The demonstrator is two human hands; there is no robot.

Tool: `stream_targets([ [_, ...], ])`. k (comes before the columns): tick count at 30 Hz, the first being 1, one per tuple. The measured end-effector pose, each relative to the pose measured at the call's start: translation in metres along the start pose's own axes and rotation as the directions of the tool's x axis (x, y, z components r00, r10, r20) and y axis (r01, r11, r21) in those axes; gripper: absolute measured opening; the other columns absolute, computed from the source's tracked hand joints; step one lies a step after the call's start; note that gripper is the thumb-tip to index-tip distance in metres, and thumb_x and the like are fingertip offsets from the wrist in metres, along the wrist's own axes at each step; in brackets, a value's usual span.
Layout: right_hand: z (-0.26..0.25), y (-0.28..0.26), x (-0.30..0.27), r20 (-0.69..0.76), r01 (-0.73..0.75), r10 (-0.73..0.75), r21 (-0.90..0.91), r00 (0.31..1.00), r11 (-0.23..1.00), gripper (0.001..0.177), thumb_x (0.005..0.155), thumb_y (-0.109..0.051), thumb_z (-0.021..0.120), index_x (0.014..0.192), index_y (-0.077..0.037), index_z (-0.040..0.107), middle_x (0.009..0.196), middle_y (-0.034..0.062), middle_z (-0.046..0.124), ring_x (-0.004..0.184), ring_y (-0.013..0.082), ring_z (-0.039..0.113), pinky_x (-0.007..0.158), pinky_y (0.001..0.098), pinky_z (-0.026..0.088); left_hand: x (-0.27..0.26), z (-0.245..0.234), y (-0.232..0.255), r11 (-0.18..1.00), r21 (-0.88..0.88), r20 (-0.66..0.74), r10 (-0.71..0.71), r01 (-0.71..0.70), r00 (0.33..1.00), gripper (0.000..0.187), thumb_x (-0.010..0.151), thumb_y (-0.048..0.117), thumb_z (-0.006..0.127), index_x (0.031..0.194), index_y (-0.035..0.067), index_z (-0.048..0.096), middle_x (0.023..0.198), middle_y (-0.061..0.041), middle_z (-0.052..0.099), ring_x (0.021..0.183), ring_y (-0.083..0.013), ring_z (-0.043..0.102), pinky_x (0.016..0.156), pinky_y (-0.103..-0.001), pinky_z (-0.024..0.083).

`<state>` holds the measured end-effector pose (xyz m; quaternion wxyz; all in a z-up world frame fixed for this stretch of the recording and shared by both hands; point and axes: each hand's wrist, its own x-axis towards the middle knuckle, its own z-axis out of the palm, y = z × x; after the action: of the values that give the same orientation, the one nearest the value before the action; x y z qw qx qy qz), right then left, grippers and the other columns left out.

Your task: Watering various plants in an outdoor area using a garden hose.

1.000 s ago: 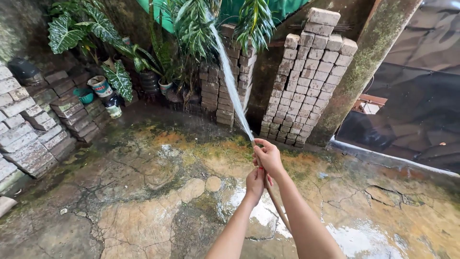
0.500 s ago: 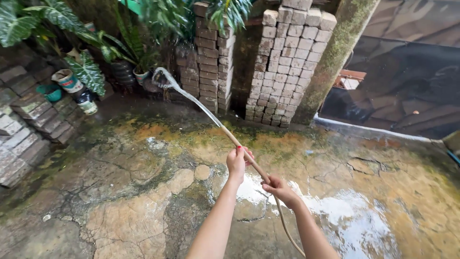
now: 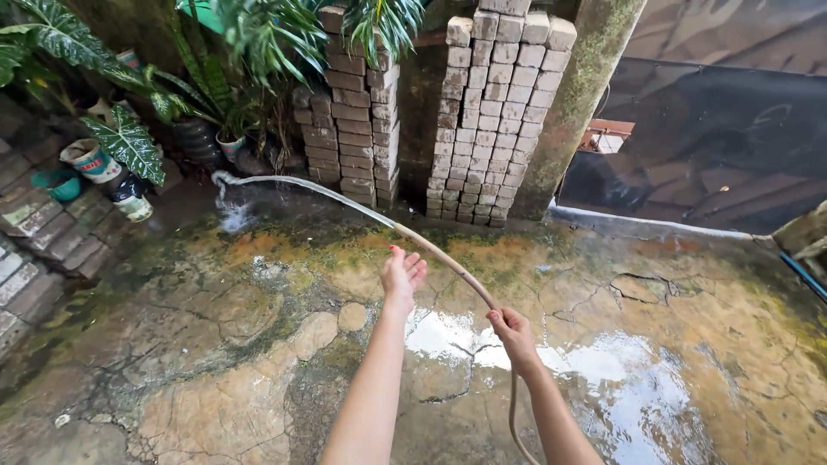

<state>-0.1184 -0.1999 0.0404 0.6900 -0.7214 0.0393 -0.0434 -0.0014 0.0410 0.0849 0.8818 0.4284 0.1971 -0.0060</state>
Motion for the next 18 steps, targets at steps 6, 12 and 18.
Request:
stream_targets([
  [6,-0.007,-0.015,0.002,-0.098,-0.019,0.018,-0.009,0.995,1.0,0.028,0.104,-0.024,0.061,0.09,-0.002,0.07,0.054,-0.001,0.041,0.048,0.0084,0.036,0.044,0.0221,0.028,0.034,-0.011,-0.007,1.0,0.003,0.0,-0.023,0.023,1.0,0.06,0.106,0.06,0.047,0.14,0.011,0.048,0.124,-0.016,0.067,0.109,-0.027,0.07,0.094,-0.04,0.06],
  [12,0.014,-0.024,0.021,-0.225,-0.048,0.087,0.176,0.97,0.983,0.03,0.103,-0.024,0.063,0.083,-0.002,0.065,0.052,0.0023,0.039,0.038,0.0096,0.034,0.036,0.0212,0.029,0.019,-0.01,-0.054,0.963,0.201,0.095,-0.204,0.182,0.974,0.055,0.107,0.056,0.046,0.14,0.013,0.052,0.126,-0.012,0.067,0.113,-0.0247,0.067,0.095,-0.039,0.055],
  [18,0.052,-0.031,0.033,-0.261,-0.051,0.119,0.253,0.958,0.966,0.03,0.099,-0.023,0.069,0.079,-0.002,0.064,0.048,0.0014,0.04,0.033,0.0088,0.034,0.032,0.0215,0.028,-0.029,0.027,-0.03,0.906,0.406,0.245,-0.234,0.119,0.941,0.068,0.104,0.067,0.044,0.144,0.014,0.052,0.136,-0.009,0.064,0.122,-0.0227,0.061,0.099,-0.036,0.048],
])
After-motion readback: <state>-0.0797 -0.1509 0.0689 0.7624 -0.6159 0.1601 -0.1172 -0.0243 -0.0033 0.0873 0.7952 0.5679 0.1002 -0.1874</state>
